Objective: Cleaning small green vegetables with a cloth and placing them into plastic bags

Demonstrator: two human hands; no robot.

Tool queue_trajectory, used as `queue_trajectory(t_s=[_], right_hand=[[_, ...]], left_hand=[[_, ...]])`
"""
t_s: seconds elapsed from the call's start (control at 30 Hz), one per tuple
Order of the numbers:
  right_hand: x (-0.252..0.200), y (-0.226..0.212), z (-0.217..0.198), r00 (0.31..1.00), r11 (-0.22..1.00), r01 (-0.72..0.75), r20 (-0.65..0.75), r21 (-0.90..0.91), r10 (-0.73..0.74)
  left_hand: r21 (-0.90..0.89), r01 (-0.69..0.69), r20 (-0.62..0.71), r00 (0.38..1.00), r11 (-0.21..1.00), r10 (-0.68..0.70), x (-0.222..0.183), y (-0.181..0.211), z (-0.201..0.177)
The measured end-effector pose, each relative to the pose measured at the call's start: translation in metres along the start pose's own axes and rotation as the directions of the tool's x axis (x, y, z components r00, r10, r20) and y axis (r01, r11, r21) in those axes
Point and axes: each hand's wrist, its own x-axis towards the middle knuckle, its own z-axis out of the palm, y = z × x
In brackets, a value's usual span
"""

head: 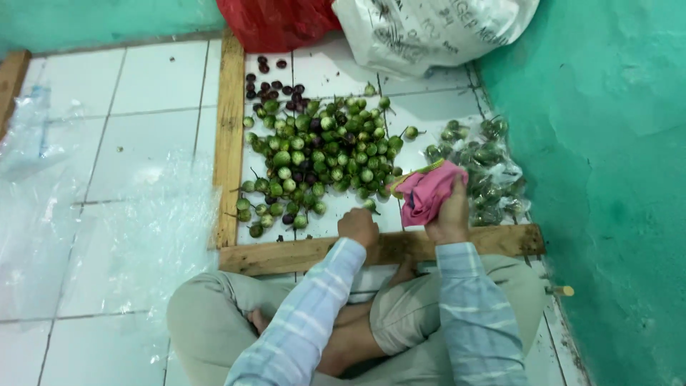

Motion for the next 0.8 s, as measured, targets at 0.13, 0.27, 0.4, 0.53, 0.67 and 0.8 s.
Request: queue_trajectory(t_s=[0.13,0.27,0.4,0.53,0.67,0.8], right_hand=[[-0.055,-0.003,0.05,0.994,0.993,-0.034,-0.103,-0.112,0.023],[-0.042,0.012,0.052,0.998,0.984,-0.054,-0.019,-0.169,0.052],[-0.042,0.016,0.049,0.998,0.963,-0.021,0.051,-0.267,0.036],[-0.028,0.023,0.038,0.999,0.953,0.012,0.041,-0.303,0.001],[-0.055,-0.001,0.05,0.993,0.81,0.116,0.09,-0.574,-0.078],[-0.106,0.004,0.065,0.965,0.509,0.195,0.256,-0.839,0.052]], left_hand=[[-0.045,0.157,0.033,0.987,0.987,-0.155,0.016,0.017,-0.015],[-0.137,0.247,-0.024,0.967,0.959,-0.252,0.023,0.022,0.005],[-0.315,0.234,-0.137,0.948,0.92,-0.288,0.047,0.006,0.054],[-0.461,0.196,-0.103,0.957,0.865,-0.272,0.016,0.018,0.017],[-0.799,0.052,-0.104,0.969,0.599,-0.223,-0.023,0.032,-0.029],[-0.847,-0.106,-0.209,0.967,0.52,-0.143,-0.06,0.012,-0.043]])
